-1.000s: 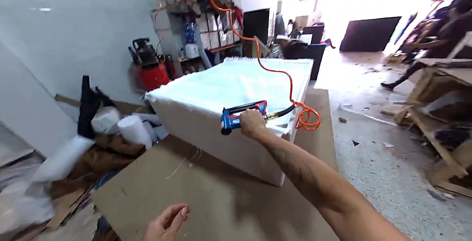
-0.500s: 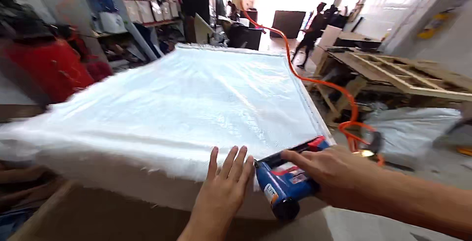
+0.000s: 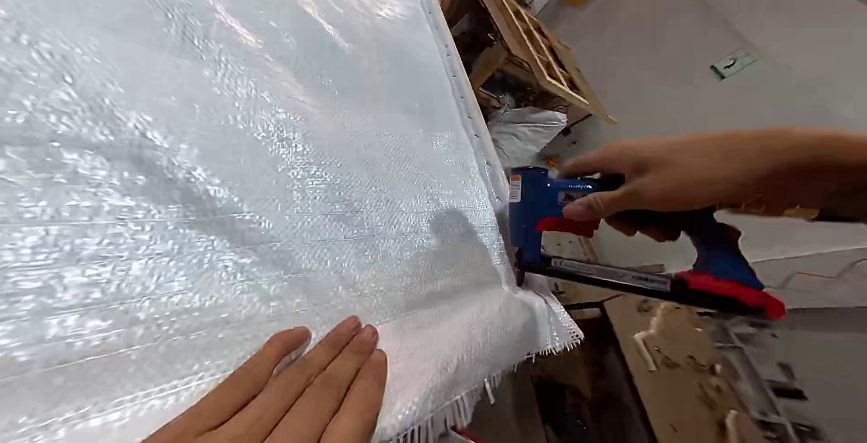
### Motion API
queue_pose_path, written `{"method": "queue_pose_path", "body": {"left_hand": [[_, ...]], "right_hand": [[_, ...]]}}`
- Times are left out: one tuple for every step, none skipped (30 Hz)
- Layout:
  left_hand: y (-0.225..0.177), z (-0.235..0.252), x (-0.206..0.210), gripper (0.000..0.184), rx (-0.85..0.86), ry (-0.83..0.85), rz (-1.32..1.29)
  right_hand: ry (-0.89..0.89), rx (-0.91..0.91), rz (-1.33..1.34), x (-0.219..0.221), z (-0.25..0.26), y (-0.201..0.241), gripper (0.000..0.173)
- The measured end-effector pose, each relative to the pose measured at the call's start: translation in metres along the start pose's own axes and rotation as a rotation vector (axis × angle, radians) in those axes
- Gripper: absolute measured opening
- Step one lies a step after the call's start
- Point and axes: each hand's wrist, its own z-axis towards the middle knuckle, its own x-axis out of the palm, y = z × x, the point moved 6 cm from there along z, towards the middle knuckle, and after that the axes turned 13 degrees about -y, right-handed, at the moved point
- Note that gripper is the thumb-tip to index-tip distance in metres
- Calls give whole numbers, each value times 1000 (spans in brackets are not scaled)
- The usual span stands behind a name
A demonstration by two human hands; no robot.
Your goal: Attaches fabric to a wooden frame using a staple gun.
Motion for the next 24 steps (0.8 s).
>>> {"method": "queue_pose_path", "body": {"left_hand": [[2,3,-1,31,-23,-21,-10],[4,6,-2,28,-39,-48,-21],[6,9,-3,27,-36,-55,-40],[6,9,-3,27,-22,-45,-67],[6,9,-2,29,-4,-29,-77],[4,6,0,31,10,-22,-69],[0,4,2,32,19,-15,-45],[-3,3,3,33,32,-6,-14],[-5,3,3,33,42,1,15],[-7,5,2,33,45,5,42],[-8,6,2,33,46,12,66],[-8,7,2,32,47,17,76],[-8,7,1,32,47,20,81],[-8,8,1,32,49,27,80],[-8,7,1,32,56,37,81],[-9,7,1,33,63,45,87],[-10,6,1,33,66,49,95],[-11,5,1,34,62,52,100],[-11,5,1,34,52,51,98],[-11,4,1,34,40,41,98],[-11,3,2,35,28,28,101],[-12,2,3,35,15,12,107],[-12,2,4,34,1,-12,110],[-13,1,4,34,-9,-35,106]], "right_hand": [[70,56,44,9,8,-5,36],[115,90,59,19,15,-8,38],[144,108,56,27,20,-10,40],[147,100,37,32,23,-10,44],[155,88,-20,33,26,-8,51],[157,69,-93,32,28,-6,56],[149,46,-159,31,30,-3,59],[141,25,-218,30,31,1,60],[131,14,-270,26,34,6,60],[120,6,-313,21,37,12,58],[106,-2,-356,15,41,17,57],[93,-9,-402,10,45,19,57],[80,-23,-454,8,48,20,57],[69,-53,-514,9,50,21,56],[64,-90,-569,13,50,24,52],[71,-121,-603,20,49,27,49],[78,-134,-615,24,47,29,45],[90,-121,-611,26,47,30,43],[107,-94,-579,25,46,30,42],[114,-74,-533,23,44,29,43],[109,-64,-488,20,43,31,45],[124,-50,-483,19,45,37,49],[131,-55,-487,20,46,45,51],[136,-77,-502,25,45,53,49]]}}
